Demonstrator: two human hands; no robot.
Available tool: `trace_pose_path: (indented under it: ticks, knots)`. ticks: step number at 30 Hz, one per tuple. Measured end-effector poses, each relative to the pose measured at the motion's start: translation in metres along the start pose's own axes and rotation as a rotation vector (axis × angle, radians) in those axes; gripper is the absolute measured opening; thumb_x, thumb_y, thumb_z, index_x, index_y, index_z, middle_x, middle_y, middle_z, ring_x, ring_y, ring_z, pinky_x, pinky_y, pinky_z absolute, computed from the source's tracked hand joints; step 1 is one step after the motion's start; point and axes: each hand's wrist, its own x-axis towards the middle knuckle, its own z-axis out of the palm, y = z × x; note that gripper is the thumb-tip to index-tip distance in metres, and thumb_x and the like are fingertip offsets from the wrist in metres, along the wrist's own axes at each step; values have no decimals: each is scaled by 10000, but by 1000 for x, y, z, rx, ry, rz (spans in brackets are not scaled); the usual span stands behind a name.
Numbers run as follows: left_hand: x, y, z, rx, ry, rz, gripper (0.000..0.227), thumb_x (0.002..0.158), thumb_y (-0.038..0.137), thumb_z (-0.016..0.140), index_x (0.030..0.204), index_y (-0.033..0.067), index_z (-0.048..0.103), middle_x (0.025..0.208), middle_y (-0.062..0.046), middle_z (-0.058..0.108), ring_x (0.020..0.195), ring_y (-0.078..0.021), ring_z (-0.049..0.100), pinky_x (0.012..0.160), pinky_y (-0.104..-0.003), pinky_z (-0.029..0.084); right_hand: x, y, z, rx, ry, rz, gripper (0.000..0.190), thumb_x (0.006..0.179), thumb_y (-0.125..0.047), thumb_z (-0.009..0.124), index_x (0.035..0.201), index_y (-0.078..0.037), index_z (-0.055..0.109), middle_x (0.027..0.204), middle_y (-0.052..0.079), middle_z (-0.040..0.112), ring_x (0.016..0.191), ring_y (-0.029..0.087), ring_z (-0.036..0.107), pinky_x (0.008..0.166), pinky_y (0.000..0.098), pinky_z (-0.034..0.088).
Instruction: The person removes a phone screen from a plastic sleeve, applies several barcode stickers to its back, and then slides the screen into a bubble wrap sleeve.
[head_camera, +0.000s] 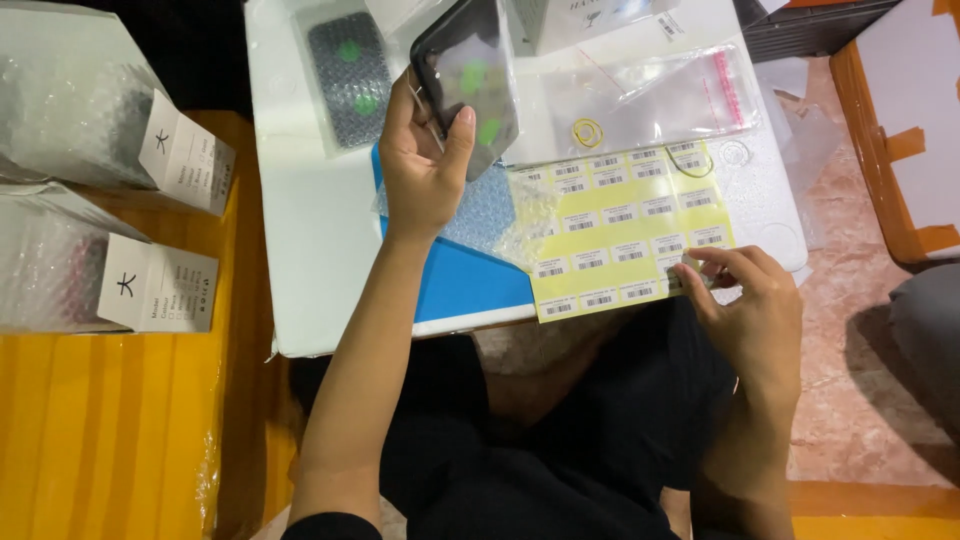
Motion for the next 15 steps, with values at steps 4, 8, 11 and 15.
trace_pose_path:
  ticks: [4,8,11,15]
  knots:
    - [0,-2,-1,55,15,10,426,1103,242,628,1473,99,470,1222,-60,636,1097,-182,641,1000,-311,582,-1,-3,0,22,21,10,221,961,-214,844,1134,-88,788,964,63,709,791,181,652,702,342,553]
    - [-2,-3,-1,39,51,-31,472,1081,208,650,1493,97,448,1313,-92,635,1186,-205,652,1040,-313,589,1,-4,-2,85,2,15,243,945,-182,842,1152,-62,795,976,86,713,778,182,637,724,328,563]
    - [0,-5,0,-19,49,-43,499,1076,204,661,1505,91,432,1365,-116,610,1256,-234,624,1087,-350,585,2,-4,-2,110,-2,40,256,937,-175,847,1155,-53,794,978,89,701,781,181,620,733,323,555]
    - [-2,-7,0,-116,31,-44,531,1075,194,679,1516,80,406,1425,-148,593,1346,-272,608,1154,-393,580,0,5,3,107,9,18,234,938,-164,868,1134,-56,797,971,101,688,778,188,613,717,323,547]
